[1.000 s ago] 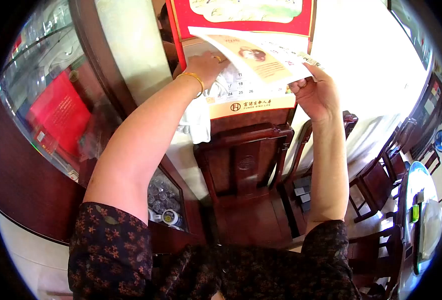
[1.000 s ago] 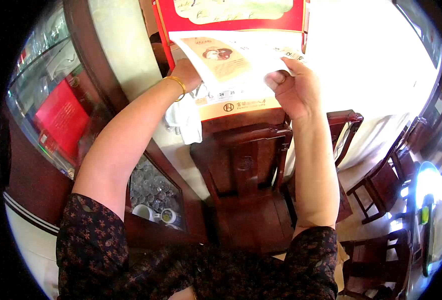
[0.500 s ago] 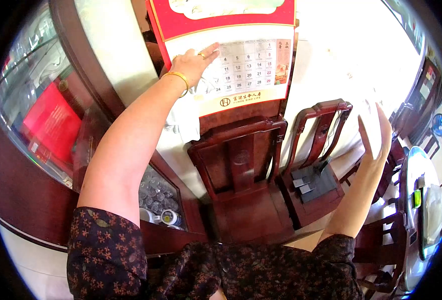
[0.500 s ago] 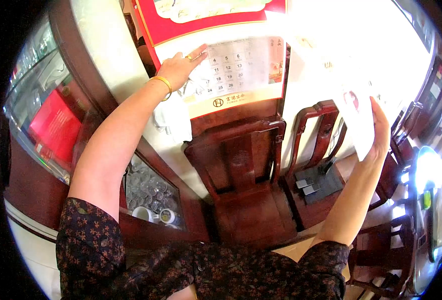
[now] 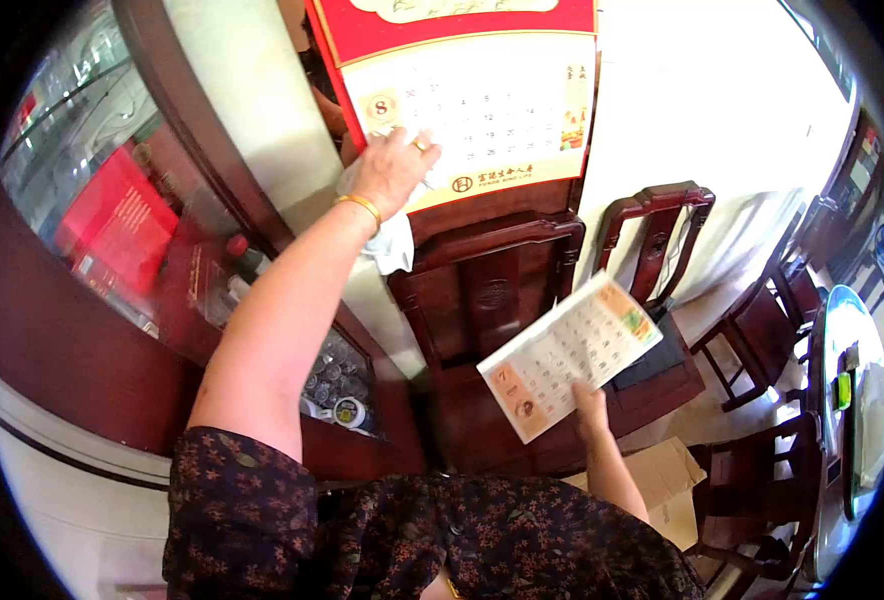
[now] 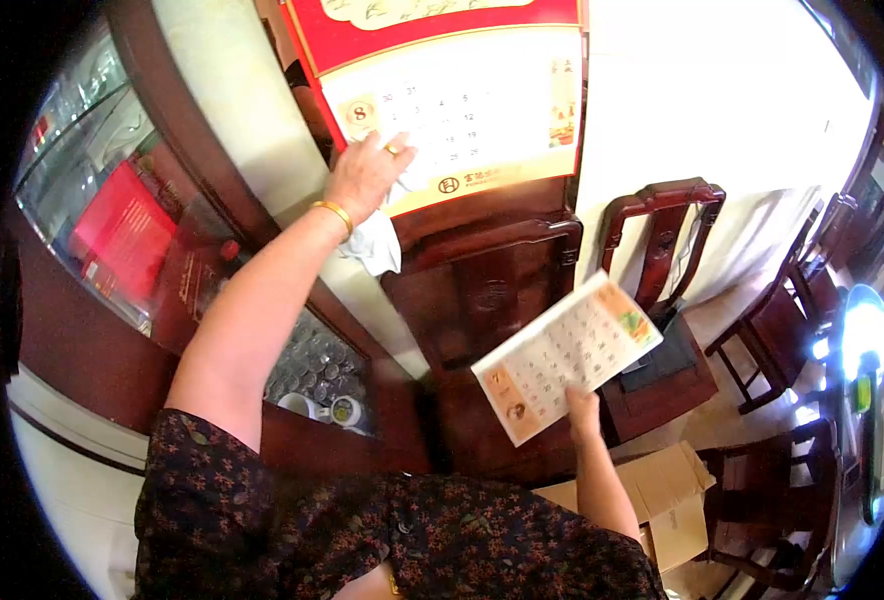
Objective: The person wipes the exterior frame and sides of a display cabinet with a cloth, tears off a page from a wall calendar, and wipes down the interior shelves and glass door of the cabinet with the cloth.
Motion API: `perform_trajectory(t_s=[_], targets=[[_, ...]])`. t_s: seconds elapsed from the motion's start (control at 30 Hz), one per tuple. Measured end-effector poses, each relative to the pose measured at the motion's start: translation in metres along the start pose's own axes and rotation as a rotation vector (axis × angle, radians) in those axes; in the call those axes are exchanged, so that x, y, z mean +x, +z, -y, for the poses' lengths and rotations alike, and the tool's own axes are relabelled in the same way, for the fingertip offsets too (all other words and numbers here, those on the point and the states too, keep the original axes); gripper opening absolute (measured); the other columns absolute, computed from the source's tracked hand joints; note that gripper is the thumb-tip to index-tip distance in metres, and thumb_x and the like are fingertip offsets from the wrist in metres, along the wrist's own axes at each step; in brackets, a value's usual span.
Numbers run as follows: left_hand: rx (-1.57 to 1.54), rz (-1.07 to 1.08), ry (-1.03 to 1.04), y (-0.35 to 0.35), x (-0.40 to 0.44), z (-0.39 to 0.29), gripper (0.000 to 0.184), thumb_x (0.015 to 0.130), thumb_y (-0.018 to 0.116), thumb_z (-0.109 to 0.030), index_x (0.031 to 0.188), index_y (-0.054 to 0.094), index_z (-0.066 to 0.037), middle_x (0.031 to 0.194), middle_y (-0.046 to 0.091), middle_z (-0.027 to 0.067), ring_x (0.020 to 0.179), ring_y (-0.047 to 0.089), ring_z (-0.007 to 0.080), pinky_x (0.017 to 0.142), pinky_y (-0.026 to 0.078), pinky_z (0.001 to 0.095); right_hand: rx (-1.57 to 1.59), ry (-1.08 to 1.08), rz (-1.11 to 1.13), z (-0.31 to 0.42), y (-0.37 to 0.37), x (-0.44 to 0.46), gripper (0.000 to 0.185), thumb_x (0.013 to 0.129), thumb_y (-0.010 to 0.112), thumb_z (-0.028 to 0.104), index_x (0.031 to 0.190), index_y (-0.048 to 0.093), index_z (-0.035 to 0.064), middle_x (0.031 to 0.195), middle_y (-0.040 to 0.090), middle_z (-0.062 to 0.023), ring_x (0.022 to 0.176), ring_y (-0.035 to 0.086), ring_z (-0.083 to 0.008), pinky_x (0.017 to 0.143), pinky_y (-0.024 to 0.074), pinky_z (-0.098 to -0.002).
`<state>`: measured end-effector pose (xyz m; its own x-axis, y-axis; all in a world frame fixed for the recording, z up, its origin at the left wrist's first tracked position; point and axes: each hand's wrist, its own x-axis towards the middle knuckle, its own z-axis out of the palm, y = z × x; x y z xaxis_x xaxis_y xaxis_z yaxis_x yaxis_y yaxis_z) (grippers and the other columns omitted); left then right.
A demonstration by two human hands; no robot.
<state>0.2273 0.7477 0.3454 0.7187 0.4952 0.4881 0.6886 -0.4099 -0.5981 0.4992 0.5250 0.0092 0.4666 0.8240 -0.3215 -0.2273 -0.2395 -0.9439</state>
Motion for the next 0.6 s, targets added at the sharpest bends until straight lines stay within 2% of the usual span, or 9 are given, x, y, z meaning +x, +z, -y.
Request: perform_trajectory(t_s=[0.13,0.17,0.27,0.37,0.4,0.47,0.5,0.57,0.6], targets=[[-0.112,0.021,0.041,0.011,-0.019,-0.016,0.02,0.076,0.048,-0.009,0.093,0.056,-0.012,0.093,0.054,0.004,0.085,0.053,0.0227,0.071,0.048,0.0325,0.007,0.241,-0.013,-0.081,0.026,0.012,0.04,0.078,0.058,0.013,0.111,0.049,-0.0083,0.094,0.059,-0.0134,0.081,0.057,-0.0213,0.068,0.0453,-0.0318],[-0.108,0.027,0.038,0.012,-0.024,-0.017,0.02,0.076,0.048,-0.009,0.093,0.056,-0.012,0.093,0.054,0.004,0.085,0.053,0.0227,0.071,0.048,0.0325,0.03,0.24,0.025,-0.12,0.026,0.031,0.036,0.079,0.059,0.015,0.109,0.051,-0.0047,0.092,0.058,-0.0124,0.08,0.057,-0.019,0.064,0.0466,-0.0313],[-0.2,0.026,-0.015,0.015,-0.038,-0.02,0.018,0.077,0.048,-0.011,0.092,0.058,-0.011,0.09,0.055,0.0059,0.087,0.055,0.0235,0.073,0.049,0.0337,0.114,0.419,0.054,-0.133,0.034,0.027,0.041,0.08,0.06,0.019,0.115,0.048,0.0003,0.097,0.057,-0.0116,0.083,0.057,-0.0216,0.065,0.0479,-0.0354],[-0.251,0.126,-0.115,0.017,-0.048,-0.023,0.017,0.079,0.048,-0.013,0.091,0.059,-0.011,0.088,0.056,0.0077,0.087,0.055,0.0242,0.073,0.049,0.0343,0.051,0.64,0.212,-0.146,0.031,0.034,0.054,0.078,0.064,0.024,0.125,0.042,0.006,0.108,0.055,-0.0117,0.087,0.057,-0.0295,0.072,0.0477,-0.0433],[-0.245,0.19,-0.152,0.021,-0.05,-0.025,0.017,0.08,0.046,-0.013,0.09,0.06,-0.01,0.088,0.058,0.0091,0.087,0.056,0.0256,0.074,0.048,0.0356,-0.288,0.605,0.191,-0.153,0.032,0.043,0.046,0.082,0.059,0.023,0.121,0.043,0.0064,0.107,0.055,-0.0102,0.087,0.057,-0.0274,0.071,0.0488,-0.0426],[-0.252,0.23,-0.186,0.031,-0.056,-0.028,0.017,0.08,0.046,-0.012,0.09,0.06,-0.011,0.089,0.058,0.009,0.087,0.056,0.0262,0.075,0.047,0.0361,-0.63,0.562,0.165,-0.165,0.042,0.077,0.038,0.085,0.055,0.023,0.118,0.045,0.0068,0.106,0.056,-0.0088,0.087,0.058,-0.0254,0.07,0.0498,-0.0419],[-0.257,0.27,-0.214,0.037,-0.059,-0.03,0.018,0.079,0.045,-0.011,0.09,0.06,-0.011,0.09,0.059,0.0089,0.087,0.056,0.0268,0.076,0.047,0.0367,-0.227,0.222,0.257,-0.143,0.061,0.096,0.032,0.084,0.055,0.024,0.11,0.049,0.0071,0.091,0.055,-0.0066,0.075,0.056,-0.0214,0.059,0.0478,-0.0354],[-0.312,0.308,-0.268,0.047,-0.064,-0.034,0.018,0.077,0.047,-0.009,0.09,0.059,-0.011,0.091,0.06,0.009,0.088,0.055,0.0281,0.077,0.046,0.0373,0.352,0.286,0.15,-0.061,0.103,0.107,0.018,0.083,0.055,0.023,0.092,0.055,0.0066,0.069,0.049,-0.0026,0.058,0.05,-0.0155,0.044,0.0414,-0.0266],[-0.329,0.349,-0.278,0.052,-0.067,-0.036,0.018,0.076,0.048,-0.008,0.09,0.059,-0.011,0.091,0.06,0.0089,0.088,0.055,0.0282,0.076,0.046,0.0374,0.29,0.141,0.31,-0.001,0.125,0.102,0.021,0.084,0.051,0.024,0.096,0.054,0.006,0.078,0.056,-0.0054,0.067,0.053,-0.02,0.057,0.0433,-0.0345]])
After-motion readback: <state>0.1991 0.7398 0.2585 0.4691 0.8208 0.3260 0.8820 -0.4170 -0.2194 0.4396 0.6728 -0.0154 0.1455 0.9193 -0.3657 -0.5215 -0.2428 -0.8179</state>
